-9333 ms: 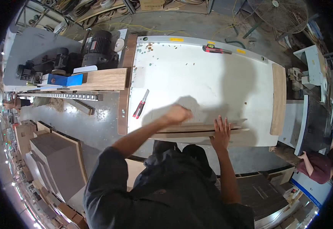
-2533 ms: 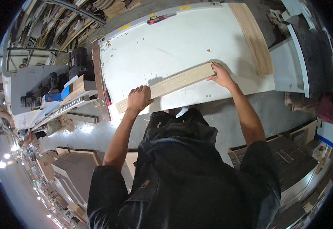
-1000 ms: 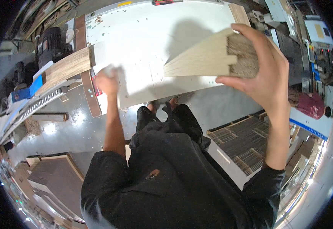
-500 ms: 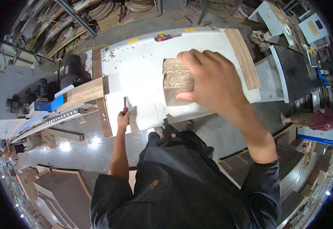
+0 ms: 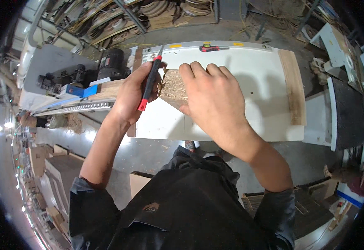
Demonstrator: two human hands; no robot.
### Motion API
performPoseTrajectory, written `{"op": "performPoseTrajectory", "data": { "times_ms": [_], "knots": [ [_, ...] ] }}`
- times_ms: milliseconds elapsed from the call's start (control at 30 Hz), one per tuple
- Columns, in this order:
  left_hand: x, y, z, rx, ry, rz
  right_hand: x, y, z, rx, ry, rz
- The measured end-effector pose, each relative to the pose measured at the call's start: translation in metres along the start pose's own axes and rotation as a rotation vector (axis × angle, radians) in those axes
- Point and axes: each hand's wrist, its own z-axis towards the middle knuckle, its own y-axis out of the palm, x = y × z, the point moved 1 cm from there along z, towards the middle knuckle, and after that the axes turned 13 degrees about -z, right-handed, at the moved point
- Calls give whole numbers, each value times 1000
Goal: Operating wood processing machinery and manually filing/stacking finished wood panels.
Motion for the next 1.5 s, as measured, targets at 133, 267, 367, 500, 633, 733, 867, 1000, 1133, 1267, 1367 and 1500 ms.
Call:
{"op": "performPoseTrajectory", "data": {
  "times_ms": [133,267,367,500,633,733,867,1000,1133,1267,1367,1500],
  "knots": [
    [1,21,-4,63,-21,117,1,4,-2,72,21,17],
    [4,31,-8,99,28,241,5,6,-3,135,60,-6],
    [11,37,-10,77,214,738,7,8,-5,146,54,-41],
    [12,45,-16,142,430,1154,2,15,-2,158,57,-57],
    [9,50,-23,155,505,1303,-3,17,-2,182,56,-72],
    [6,44,-28,121,482,1148,-4,11,-7,209,42,-61],
    [6,23,-36,28,220,406,-4,-2,-13,169,12,-53],
    [14,-4,-69,54,234,346,-3,-7,-14,99,13,-50],
    [11,-7,-114,110,249,633,-3,-3,-15,79,-12,-51],
    [-1,9,-139,24,412,1121,-5,-4,-14,62,-16,-57],
    [-3,12,-144,18,409,1174,-7,-9,-15,57,-19,-51],
    [-4,7,-141,-1,464,1207,-7,-15,-16,9,-26,-9]
  ]
}}
